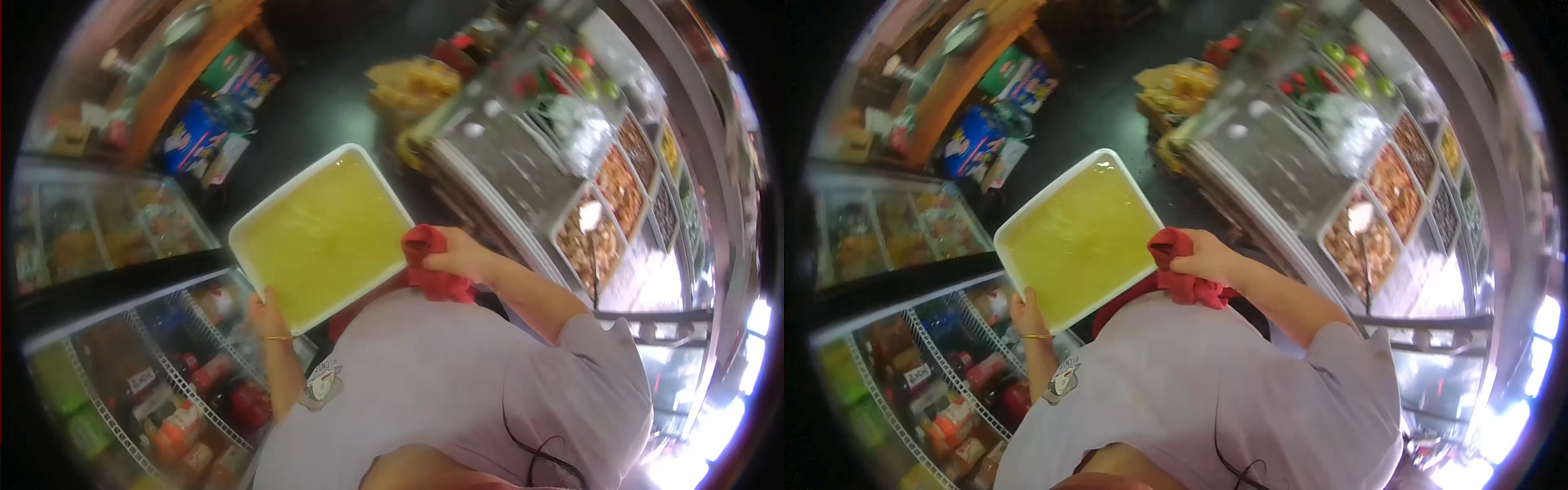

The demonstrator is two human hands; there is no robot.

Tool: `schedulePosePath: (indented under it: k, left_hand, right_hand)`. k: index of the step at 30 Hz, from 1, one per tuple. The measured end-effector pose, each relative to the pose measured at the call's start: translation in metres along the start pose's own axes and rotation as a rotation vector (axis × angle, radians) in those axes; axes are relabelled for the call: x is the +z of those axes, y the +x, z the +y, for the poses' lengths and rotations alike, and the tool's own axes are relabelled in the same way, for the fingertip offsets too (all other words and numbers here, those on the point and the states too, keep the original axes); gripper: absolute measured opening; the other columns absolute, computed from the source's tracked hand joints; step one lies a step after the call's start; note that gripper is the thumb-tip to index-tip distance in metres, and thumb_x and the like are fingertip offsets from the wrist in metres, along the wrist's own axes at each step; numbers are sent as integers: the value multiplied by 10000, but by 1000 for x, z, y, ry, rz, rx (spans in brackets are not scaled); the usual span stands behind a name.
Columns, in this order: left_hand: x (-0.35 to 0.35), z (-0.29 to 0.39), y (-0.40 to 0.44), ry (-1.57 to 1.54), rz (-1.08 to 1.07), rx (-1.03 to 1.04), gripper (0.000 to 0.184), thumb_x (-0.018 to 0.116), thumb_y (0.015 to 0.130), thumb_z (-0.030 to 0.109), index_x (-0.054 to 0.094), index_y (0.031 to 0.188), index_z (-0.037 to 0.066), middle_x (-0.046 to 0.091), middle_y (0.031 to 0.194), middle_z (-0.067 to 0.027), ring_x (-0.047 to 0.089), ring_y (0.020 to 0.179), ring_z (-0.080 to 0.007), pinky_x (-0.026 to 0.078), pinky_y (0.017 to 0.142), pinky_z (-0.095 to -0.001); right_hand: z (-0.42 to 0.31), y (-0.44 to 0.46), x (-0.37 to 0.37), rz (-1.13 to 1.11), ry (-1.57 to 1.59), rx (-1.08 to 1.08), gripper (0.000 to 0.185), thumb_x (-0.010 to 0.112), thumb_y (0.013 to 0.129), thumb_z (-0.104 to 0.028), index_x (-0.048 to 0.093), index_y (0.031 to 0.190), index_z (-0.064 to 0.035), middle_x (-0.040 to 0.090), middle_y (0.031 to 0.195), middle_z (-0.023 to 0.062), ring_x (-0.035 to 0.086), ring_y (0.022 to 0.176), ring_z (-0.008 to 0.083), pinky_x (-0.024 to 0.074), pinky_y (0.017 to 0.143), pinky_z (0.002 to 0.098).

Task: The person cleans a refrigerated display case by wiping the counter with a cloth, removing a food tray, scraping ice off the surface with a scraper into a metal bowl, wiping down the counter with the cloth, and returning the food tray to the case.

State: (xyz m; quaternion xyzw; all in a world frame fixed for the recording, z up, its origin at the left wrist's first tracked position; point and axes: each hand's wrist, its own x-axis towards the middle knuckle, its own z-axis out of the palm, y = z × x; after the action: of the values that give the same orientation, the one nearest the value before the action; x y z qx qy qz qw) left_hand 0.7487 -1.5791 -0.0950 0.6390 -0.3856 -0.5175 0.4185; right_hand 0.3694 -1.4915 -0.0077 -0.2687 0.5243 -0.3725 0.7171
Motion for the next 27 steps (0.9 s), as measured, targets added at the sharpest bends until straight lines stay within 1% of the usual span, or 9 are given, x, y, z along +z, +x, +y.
schedulePosePath:
  k: [3, 6, 12, 15, 18, 20, 21, 24, 27]
  left_hand:
    - [-37, 11, 40, -44, 102, 69, 72, 549, 931, 91, 588, 914, 33, 622, 850, -22, 560, 728, -74, 468, 633, -244]
    - [-67, 23, 86, -70, 180, 82, 77, 571, 919, 91, 577, 864, 37, 597, 794, -1, 530, 677, -64, 443, 589, -239]
    - [-113, 58, 194, -110, 297, 77, 162, 603, 900, 95, 520, 768, 52, 545, 728, 25, 477, 627, -57, 408, 558, -234]
    - [-134, 69, 255, 188, 410, 85, 173, 603, 897, 93, 516, 754, 50, 544, 726, 26, 472, 625, -60, 408, 563, -241]
    - [-132, 102, 307, 157, 472, 122, 191, 629, 868, 135, 561, 742, 8, 564, 708, 8, 496, 635, -76, 424, 565, -263]
    - [-132, 98, 351, -9, 521, 142, 151, 632, 863, 136, 595, 792, 7, 587, 743, -5, 519, 665, -85, 439, 596, -269]
    - [-132, 95, 375, -89, 544, 157, 138, 633, 861, 136, 613, 817, 7, 599, 760, -11, 530, 680, -89, 447, 612, -272]
    - [-132, 102, 435, 71, 615, 73, 143, 618, 874, 129, 629, 913, -7, 621, 823, -27, 559, 730, -106, 460, 651, -275]
    - [-115, 115, 491, -126, 627, 63, 119, 564, 917, 96, 597, 939, -16, 631, 879, -47, 581, 797, -122, 474, 692, -279]
  right_hand:
    - [-22, 65, 44, -48, 90, 48, 365, 595, 763, -31, 570, 1127, -15, 610, 977, 42, 578, 905, 133, 474, 806, 288]
    - [-29, 138, 73, -64, 24, 24, 348, 603, 762, -6, 578, 1109, -16, 610, 965, 42, 587, 901, 134, 482, 814, 295]
    - [-108, 260, 139, -115, 0, 50, 311, 587, 758, 17, 581, 1069, -3, 621, 959, 67, 611, 867, 173, 497, 805, 316]
    - [-155, 320, 168, -147, -31, 99, 305, 576, 757, 23, 583, 1061, -1, 622, 953, 75, 618, 832, 179, 506, 783, 316]
    - [-189, 397, 175, -204, -117, 77, 284, 564, 755, 22, 588, 1039, 11, 620, 929, 66, 610, 807, 155, 501, 740, 294]
    - [-213, 448, 181, -255, -135, 73, 273, 562, 757, 15, 591, 1028, 15, 617, 910, 53, 601, 810, 132, 494, 728, 282]
    - [-224, 476, 183, -279, -143, 73, 280, 562, 757, 12, 587, 1036, 15, 618, 904, 60, 607, 810, 145, 499, 728, 290]
    - [-270, 546, 191, -340, -159, 92, 302, 559, 762, 2, 571, 1064, 14, 623, 896, 88, 630, 814, 190, 516, 732, 319]
    - [-323, 606, 206, -385, -163, 117, 327, 552, 772, -10, 549, 1098, 13, 633, 906, 131, 652, 825, 249, 535, 740, 358]
